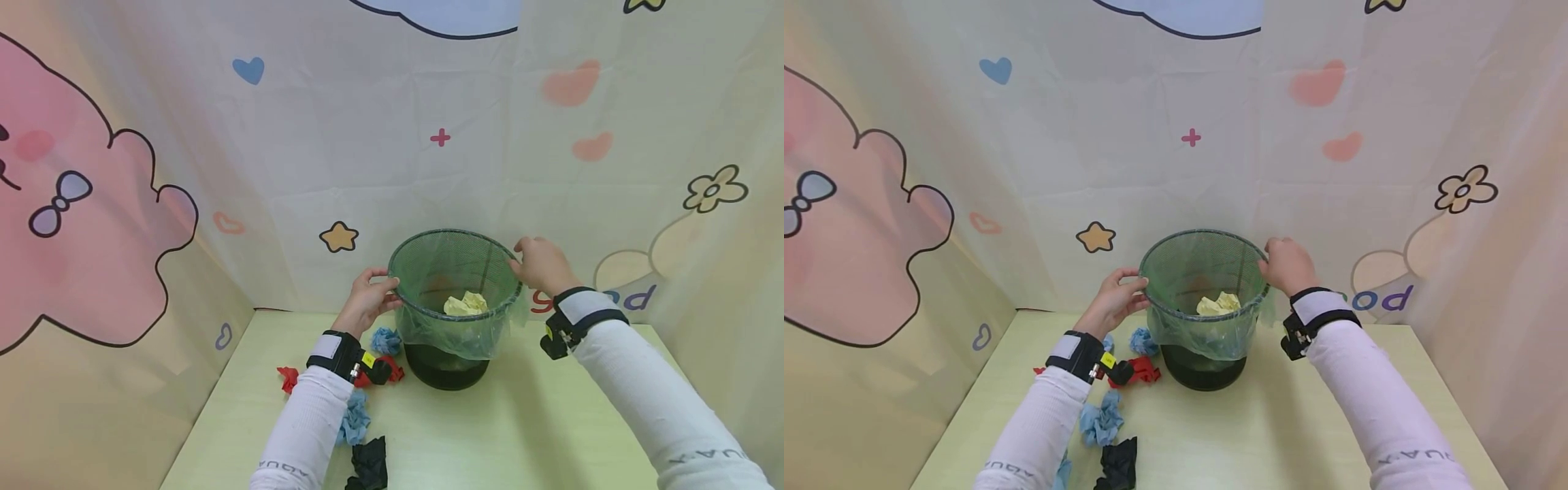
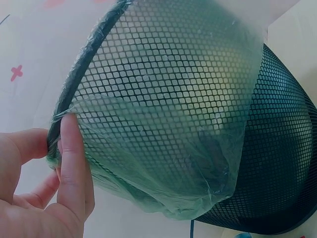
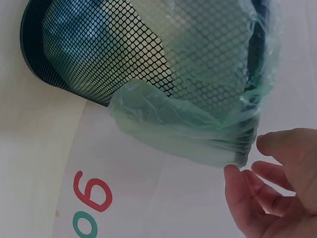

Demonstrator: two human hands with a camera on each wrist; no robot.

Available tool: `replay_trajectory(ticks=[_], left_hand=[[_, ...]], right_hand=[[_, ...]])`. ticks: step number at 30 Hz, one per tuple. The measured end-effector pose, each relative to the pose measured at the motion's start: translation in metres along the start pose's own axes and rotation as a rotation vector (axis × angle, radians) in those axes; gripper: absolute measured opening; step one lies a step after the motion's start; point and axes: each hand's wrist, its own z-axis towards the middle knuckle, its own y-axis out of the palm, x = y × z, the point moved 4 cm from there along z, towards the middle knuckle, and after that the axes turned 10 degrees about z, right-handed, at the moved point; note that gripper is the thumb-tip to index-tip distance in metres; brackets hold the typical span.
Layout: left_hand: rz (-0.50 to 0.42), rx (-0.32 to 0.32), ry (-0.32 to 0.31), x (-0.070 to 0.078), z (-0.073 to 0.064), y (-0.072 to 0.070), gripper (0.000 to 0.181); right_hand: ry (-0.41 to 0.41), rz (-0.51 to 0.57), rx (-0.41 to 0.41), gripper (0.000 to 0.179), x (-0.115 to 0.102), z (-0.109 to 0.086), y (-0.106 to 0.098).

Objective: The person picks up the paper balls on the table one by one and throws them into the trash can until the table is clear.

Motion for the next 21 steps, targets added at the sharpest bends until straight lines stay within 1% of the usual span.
replay_trajectory(ticks=[3,7,11,13,19,21], left_hand=[[-0.001,0.003,-0.002,-0.001,0.000,0.000,0.036],[0.001,0.005,-0.005,-0.001,0.001,0.000,0.036],[-0.005,0.008,-0.002,-0.001,0.001,-0.001,0.037],[-0.008,0.008,0.000,-0.001,0.001,-0.001,0.038],[-0.014,0.011,-0.003,-0.002,0.001,-0.001,0.037],[-0.013,0.012,-0.007,-0.002,0.001,0.000,0.036]], right_hand=[[0.022,0.024,-0.011,0.035,0.002,-0.002,0.001],[0.027,0.048,-0.020,0.033,0.002,-0.005,0.003],[0.045,0.110,-0.035,0.034,0.006,-0.007,0.005],[0.082,0.189,-0.061,0.036,0.011,-0.008,0.009],[0.231,0.551,-0.145,0.044,0.024,-0.011,0.020],[0.266,0.638,-0.163,0.045,0.028,-0.011,0.022]])
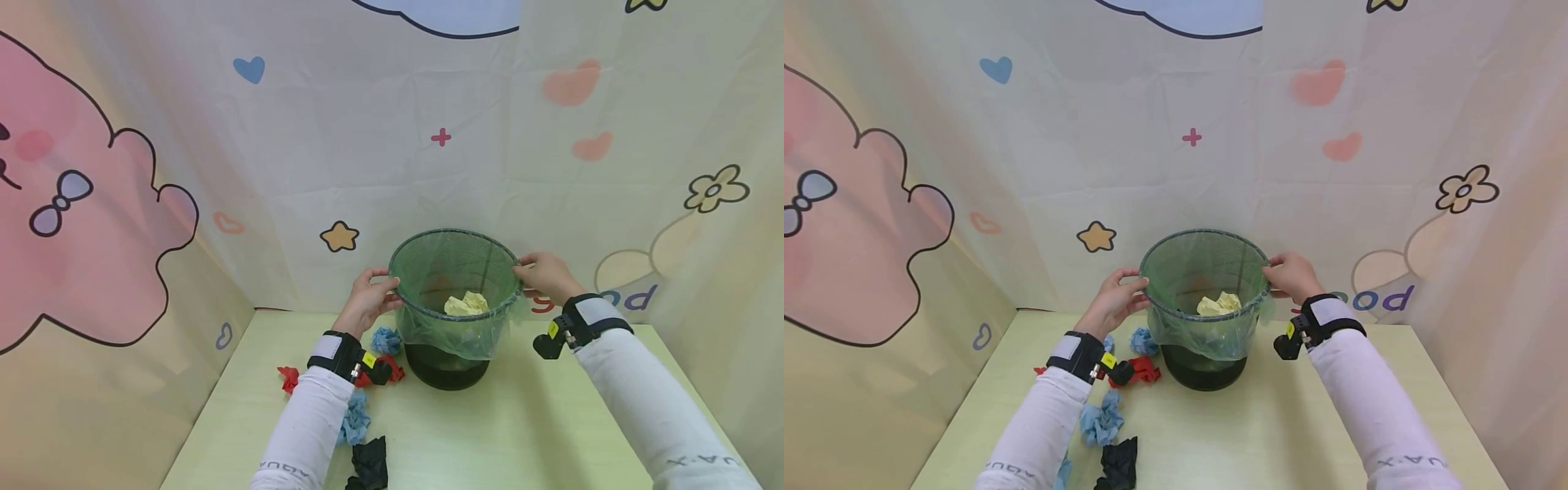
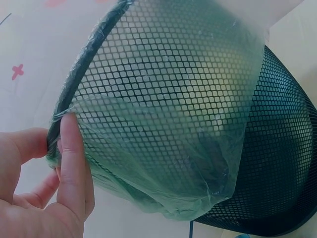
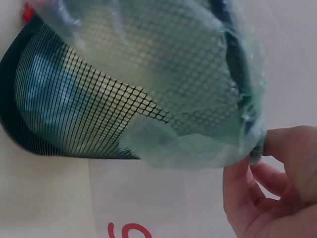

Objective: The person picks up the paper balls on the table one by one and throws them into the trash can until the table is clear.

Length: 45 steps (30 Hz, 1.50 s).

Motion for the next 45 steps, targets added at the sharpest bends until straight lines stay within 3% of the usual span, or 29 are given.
replay_trajectory(ticks=[7,20,28,37,45], left_hand=[[-0.005,0.001,-0.005,0.000,-0.001,0.000,0.035],[-0.004,-0.002,0.008,0.001,0.000,0.000,0.036],[-0.011,0.006,0.009,0.000,0.000,0.000,0.036],[0.008,0.014,0.058,-0.005,-0.004,-0.001,0.038],[0.023,-0.009,0.152,-0.011,-0.009,-0.011,0.041]], right_hand=[[0.116,0.174,-0.055,0.050,0.009,0.003,0.000],[0.173,0.256,-0.070,0.041,0.009,0.005,-0.001],[0.208,0.320,-0.067,0.026,0.010,0.005,-0.001],[0.206,0.336,-0.049,0.020,0.012,0.005,-0.002],[0.205,0.364,-0.049,0.017,0.014,0.007,-0.002]])
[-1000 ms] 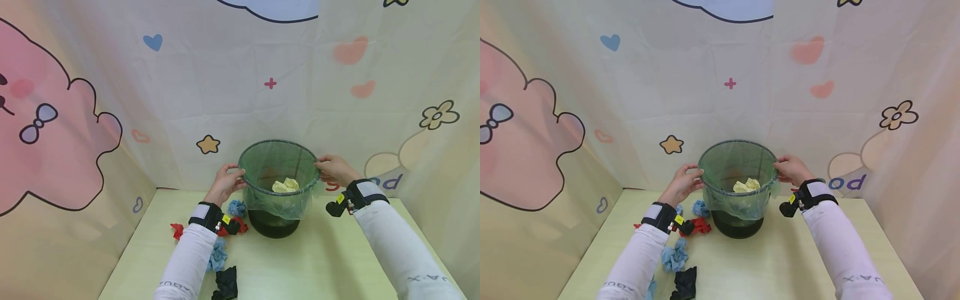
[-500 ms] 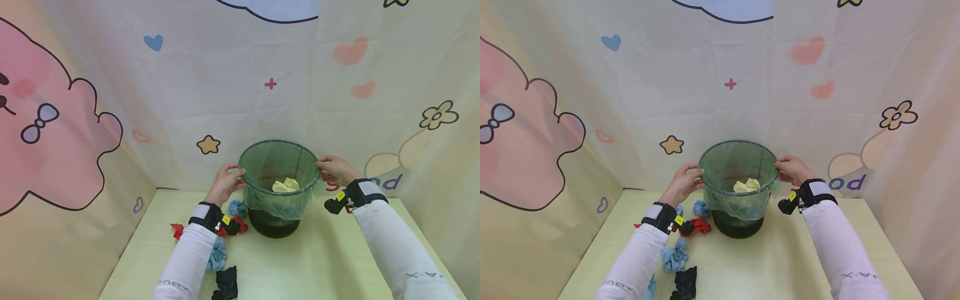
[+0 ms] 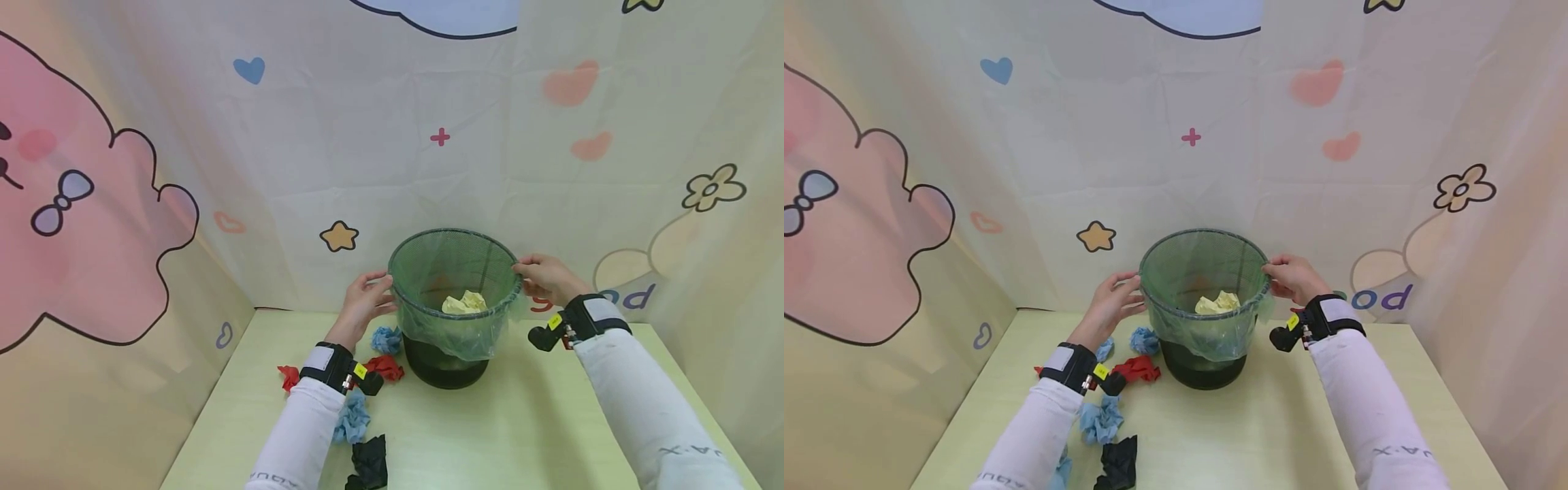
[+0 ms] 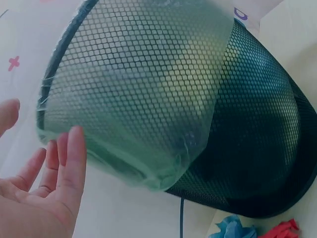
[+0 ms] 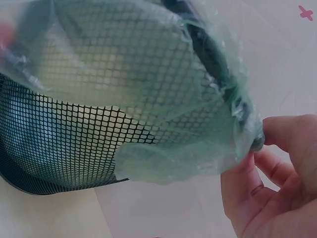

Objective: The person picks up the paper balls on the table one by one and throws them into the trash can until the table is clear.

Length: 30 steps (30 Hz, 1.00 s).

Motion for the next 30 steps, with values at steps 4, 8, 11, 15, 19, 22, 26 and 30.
replay_trajectory(ticks=[4,8,11,15,19,22,26,30], left_hand=[[0.051,0.030,0.051,-0.002,-0.006,-0.009,0.042],[0.138,0.081,0.111,-0.004,-0.015,-0.016,0.038],[0.241,0.081,0.153,-0.006,-0.025,-0.020,0.035],[0.399,0.037,0.212,-0.011,-0.042,-0.022,0.032],[0.539,-0.050,0.288,-0.019,-0.059,-0.021,0.033],[0.628,-0.122,0.362,-0.024,-0.072,-0.019,0.035],[0.775,-0.191,0.436,-0.030,-0.089,-0.017,0.039],[0.941,-0.265,0.479,-0.039,-0.104,-0.011,0.041]], right_hand=[[0.007,-0.011,0.014,0.019,0.001,0.001,0.000],[0.010,0.008,0.015,0.020,0.002,0.001,0.000],[0.012,0.024,0.005,0.018,0.002,0.000,0.000],[0.012,0.024,-0.007,0.017,0.002,0.000,0.001],[0.006,0.010,-0.001,0.020,0.002,-0.001,0.000],[0.006,0.009,0.002,0.022,0.002,-0.002,0.001],[0.000,0.004,0.003,0.023,0.004,-0.001,0.002],[-0.001,-0.011,0.012,0.022,0.006,0.000,0.000]])
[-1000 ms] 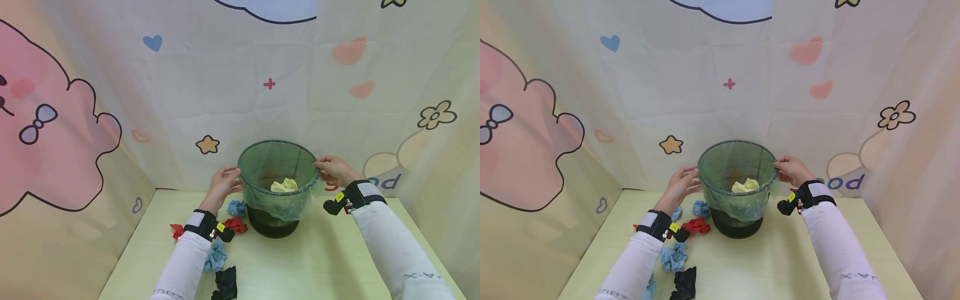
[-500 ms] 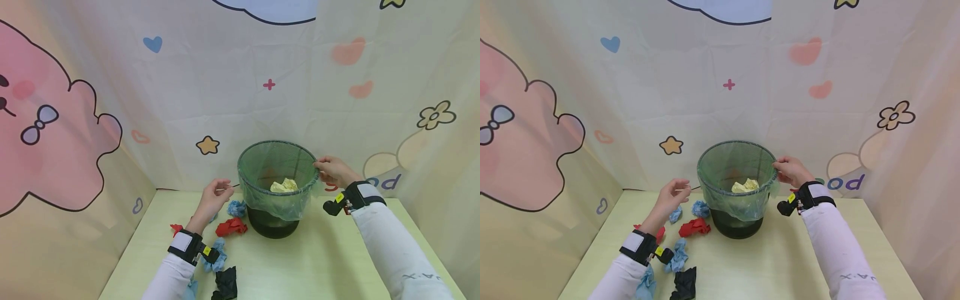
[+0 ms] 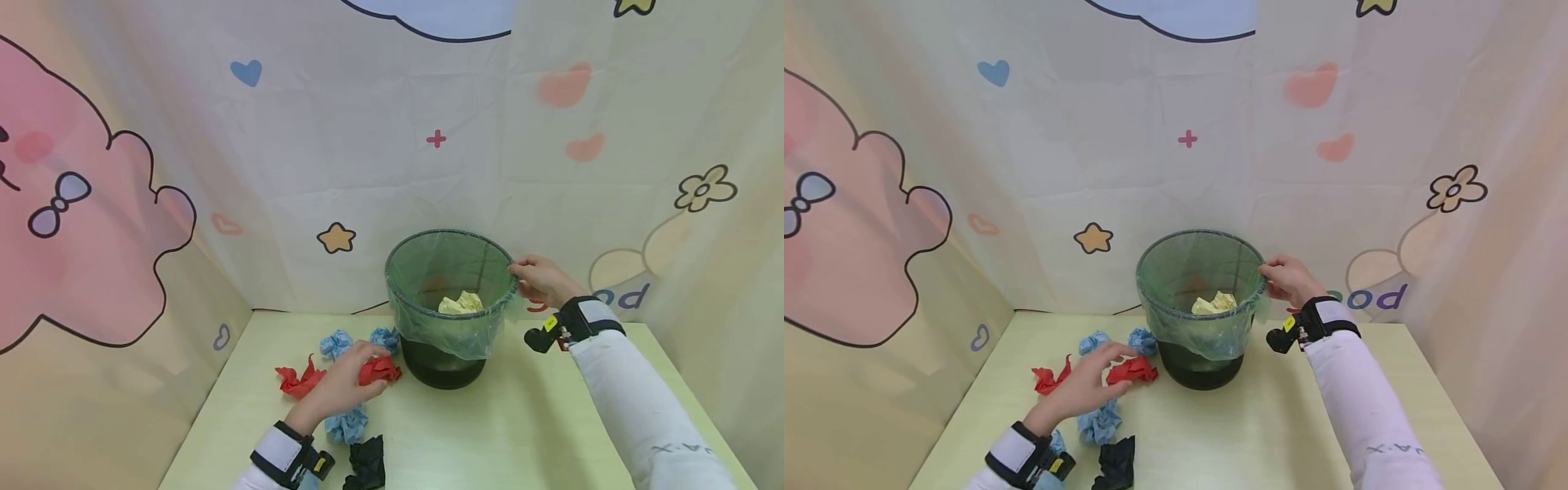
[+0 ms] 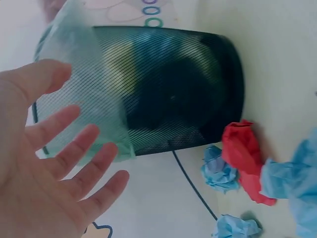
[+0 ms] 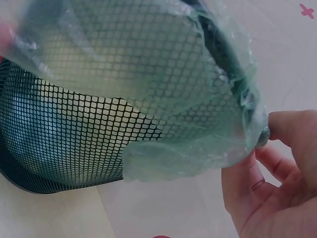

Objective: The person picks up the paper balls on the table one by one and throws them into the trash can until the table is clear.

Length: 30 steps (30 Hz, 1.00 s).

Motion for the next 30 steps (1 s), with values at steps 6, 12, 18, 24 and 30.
replay_trajectory(ticks=[6,12,18,24,30], left_hand=[[0.159,-0.101,0.025,0.000,-0.020,0.024,0.047],[0.233,-0.163,0.023,-0.003,-0.037,0.047,0.056],[0.282,-0.262,-0.049,-0.009,-0.048,0.065,0.060],[0.308,-0.338,-0.107,-0.019,-0.057,0.083,0.062],[0.353,-0.374,-0.115,-0.028,-0.062,0.100,0.066]], right_hand=[[0.007,0.018,-0.005,0.017,0.000,0.001,0.000],[0.024,0.038,-0.009,0.016,-0.001,0.000,0.001],[0.033,0.056,-0.003,0.014,-0.001,0.000,0.000],[0.039,0.040,0.002,0.015,0.000,0.001,0.001],[0.035,0.048,0.001,0.015,0.000,0.001,0.001]])
